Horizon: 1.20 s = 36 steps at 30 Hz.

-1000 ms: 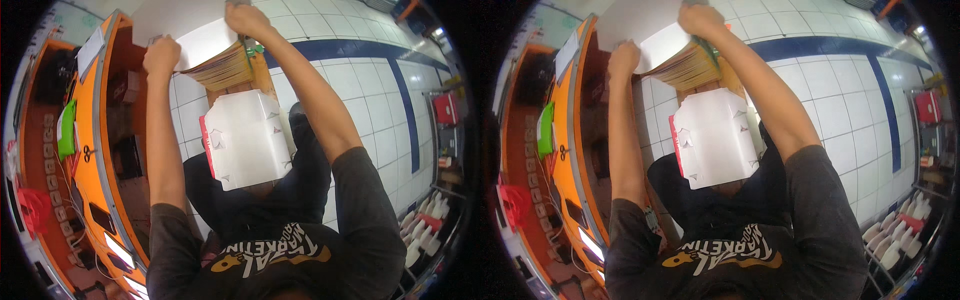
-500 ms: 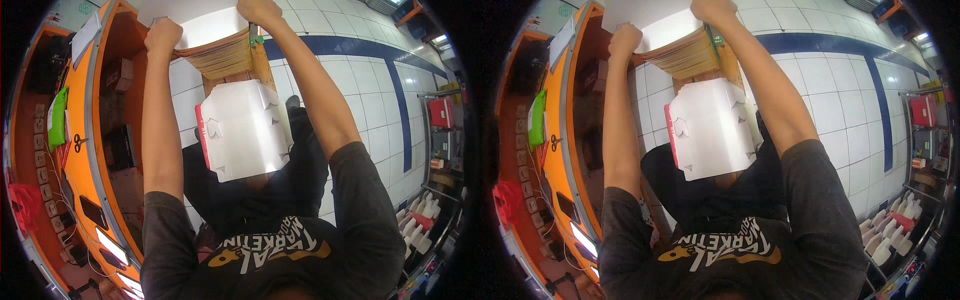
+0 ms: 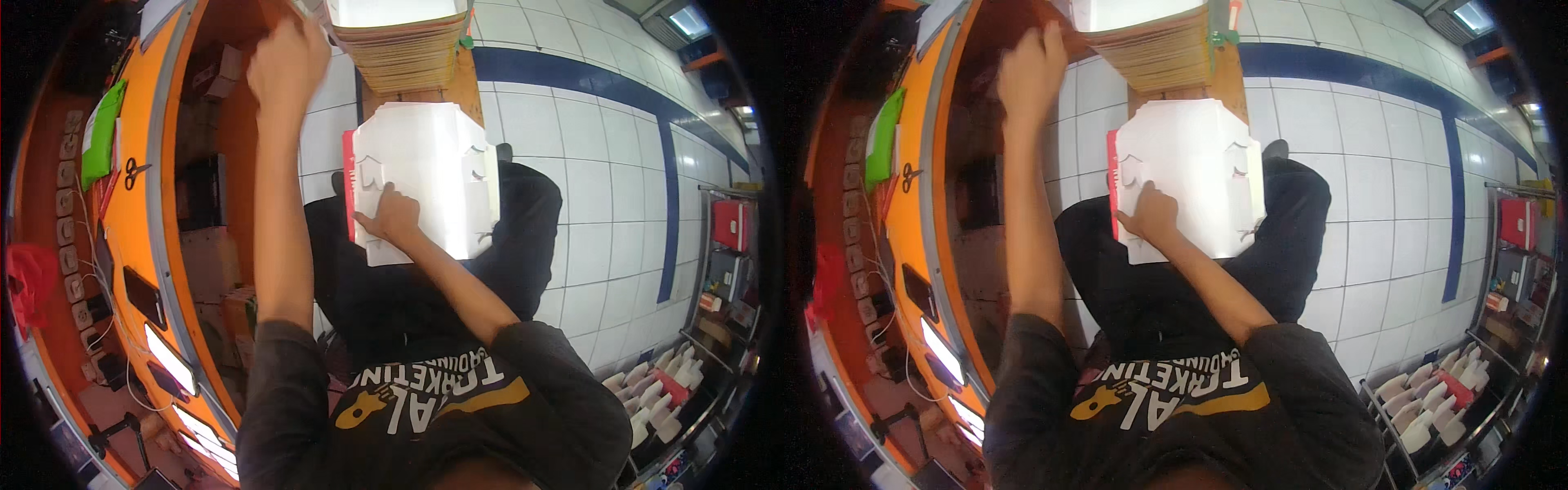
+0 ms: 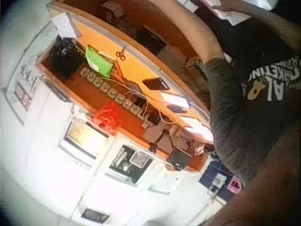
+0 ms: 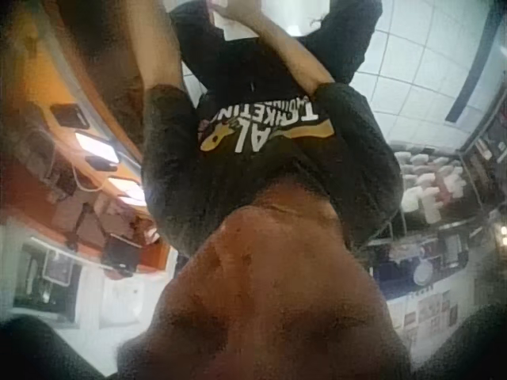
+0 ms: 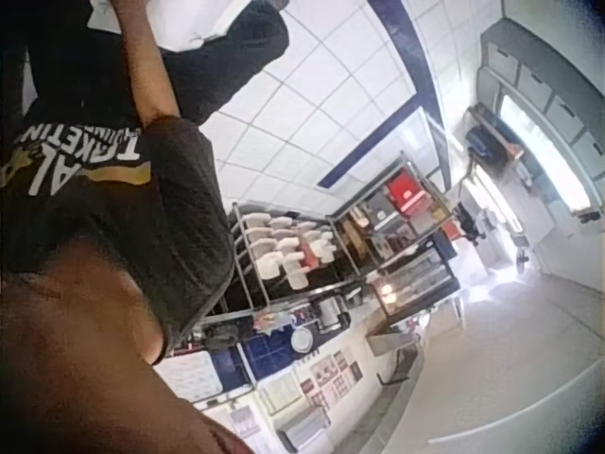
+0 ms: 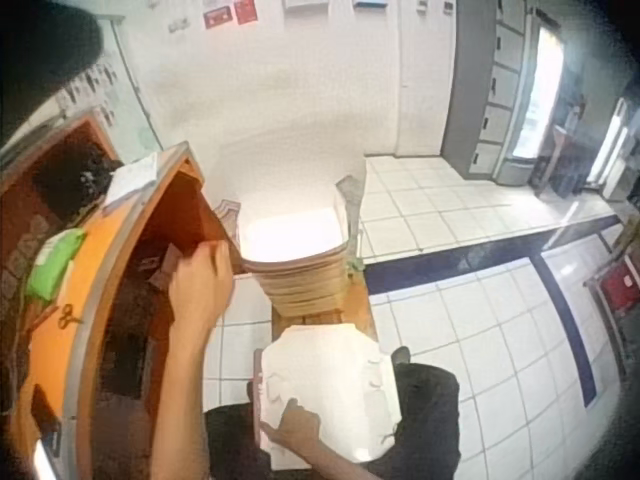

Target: Assembling and applying labels to takeaway food boxes in a commercial kitchen prep area.

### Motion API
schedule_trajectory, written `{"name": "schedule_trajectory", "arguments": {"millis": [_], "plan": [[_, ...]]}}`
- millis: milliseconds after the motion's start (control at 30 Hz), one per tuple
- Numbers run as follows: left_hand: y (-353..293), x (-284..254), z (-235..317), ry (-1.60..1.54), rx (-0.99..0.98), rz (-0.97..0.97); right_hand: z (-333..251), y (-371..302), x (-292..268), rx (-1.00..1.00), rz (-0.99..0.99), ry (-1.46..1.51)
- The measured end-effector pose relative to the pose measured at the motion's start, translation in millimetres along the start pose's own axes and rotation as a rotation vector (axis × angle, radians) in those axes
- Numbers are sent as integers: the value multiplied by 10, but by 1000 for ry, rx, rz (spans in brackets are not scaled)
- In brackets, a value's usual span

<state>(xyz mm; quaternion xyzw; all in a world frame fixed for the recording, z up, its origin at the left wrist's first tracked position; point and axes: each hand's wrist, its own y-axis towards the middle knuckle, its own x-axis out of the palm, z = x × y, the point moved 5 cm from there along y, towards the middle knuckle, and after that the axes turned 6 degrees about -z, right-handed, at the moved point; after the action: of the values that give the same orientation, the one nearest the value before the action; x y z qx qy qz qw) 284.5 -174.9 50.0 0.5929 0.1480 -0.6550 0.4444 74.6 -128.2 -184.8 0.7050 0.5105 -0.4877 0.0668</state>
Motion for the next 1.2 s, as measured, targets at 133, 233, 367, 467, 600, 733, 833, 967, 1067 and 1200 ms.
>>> {"name": "schedule_trajectory", "arguments": {"millis": [133, 233, 367, 467, 600, 733, 833, 967, 1067, 1200], "plan": [[-1518, 260, -582, -156, -23, -270, 154, 3, 136, 37, -51, 111], [-2596, 519, -766, -450, -112, -532, 316, 5, 184, -27, -38, 203], [-3418, 527, -649, -179, 83, -444, 479, 25, 248, -181, -10, 367], [-3642, 494, -561, -62, 118, -350, 698, -5, 232, -153, 19, 648], [-3713, 593, -394, -307, 165, -368, 826, -67, 194, -107, 65, 806], [-3702, 732, -236, -483, 179, -449, 769, -224, 103, -124, 103, 798], [-3603, 751, -170, -471, 222, -415, 638, -381, -4, -209, 179, 748], [-3358, 863, -152, -496, 72, -461, 468, -545, 10, -206, 191, 703], [-3219, 912, -99, -528, 39, -413, 420, -606, 28, -249, 238, 716], [-3122, 877, -210, -550, 131, -432, 518, -598, 126, -235, 29, 1061]]}}
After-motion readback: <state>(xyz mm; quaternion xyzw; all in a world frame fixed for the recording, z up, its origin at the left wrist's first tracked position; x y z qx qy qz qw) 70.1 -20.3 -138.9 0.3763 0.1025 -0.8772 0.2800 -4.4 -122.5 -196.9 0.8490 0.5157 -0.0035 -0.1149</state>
